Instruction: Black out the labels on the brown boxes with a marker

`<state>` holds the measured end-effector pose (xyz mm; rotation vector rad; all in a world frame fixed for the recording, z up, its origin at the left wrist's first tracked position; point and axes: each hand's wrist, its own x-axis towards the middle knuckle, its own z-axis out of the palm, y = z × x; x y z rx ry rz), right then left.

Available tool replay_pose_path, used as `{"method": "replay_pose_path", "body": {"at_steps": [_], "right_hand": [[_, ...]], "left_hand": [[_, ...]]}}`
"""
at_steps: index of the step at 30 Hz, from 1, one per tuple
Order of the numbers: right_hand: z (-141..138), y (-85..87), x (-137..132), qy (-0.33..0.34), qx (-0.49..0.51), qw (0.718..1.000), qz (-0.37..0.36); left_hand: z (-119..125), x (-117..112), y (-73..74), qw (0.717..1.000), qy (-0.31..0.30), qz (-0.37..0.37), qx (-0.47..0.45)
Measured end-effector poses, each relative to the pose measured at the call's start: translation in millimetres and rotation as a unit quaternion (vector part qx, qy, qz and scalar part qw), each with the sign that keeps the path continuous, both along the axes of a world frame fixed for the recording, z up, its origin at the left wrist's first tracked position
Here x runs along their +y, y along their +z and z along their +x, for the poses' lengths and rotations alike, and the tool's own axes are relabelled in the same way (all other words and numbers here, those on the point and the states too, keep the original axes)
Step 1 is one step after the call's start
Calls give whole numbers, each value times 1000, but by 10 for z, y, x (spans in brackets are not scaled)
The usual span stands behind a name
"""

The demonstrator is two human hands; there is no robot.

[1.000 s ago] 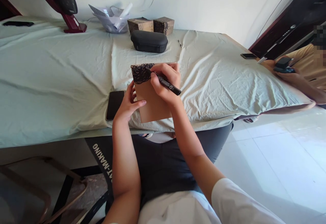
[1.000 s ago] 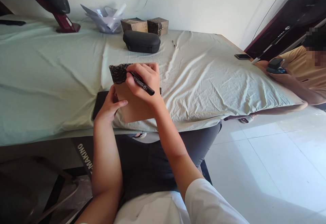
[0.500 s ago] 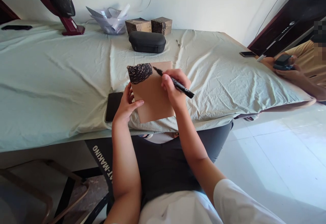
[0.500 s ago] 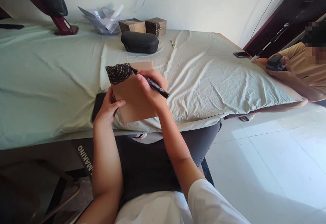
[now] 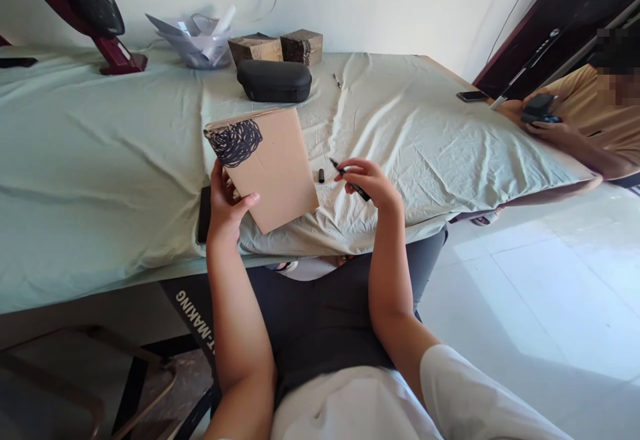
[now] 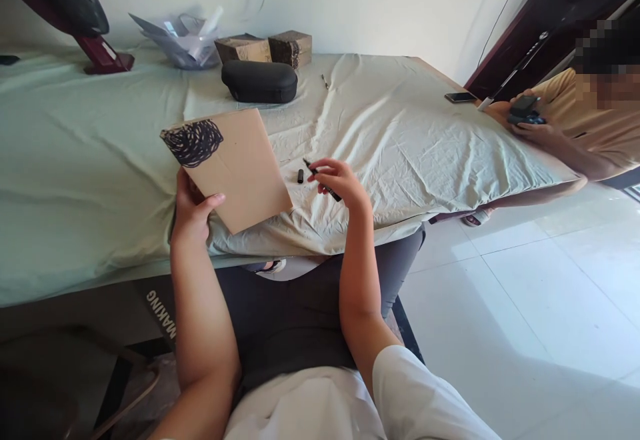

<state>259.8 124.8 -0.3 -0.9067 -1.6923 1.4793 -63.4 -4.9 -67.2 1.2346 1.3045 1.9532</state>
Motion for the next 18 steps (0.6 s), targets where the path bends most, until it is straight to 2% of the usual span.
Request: {"method": "replay_pose_path", "body": {"at_steps": [3, 8, 13, 18], "right_hand": [[-84, -88, 13, 21, -143, 989, -29], [-229, -228, 44, -3, -247, 969, -24], [-296, -369, 99, -27, -279, 960, 1], [-378, -428, 112, -61, -288, 955, 27]], "left_hand": [[6, -1, 16, 1000, 8, -1, 2], [-13, -14, 6, 1000, 1, 16, -21], [-20, -23, 9, 999, -12, 36, -28], [-45, -15, 14, 1000, 2, 27, -12]]}}
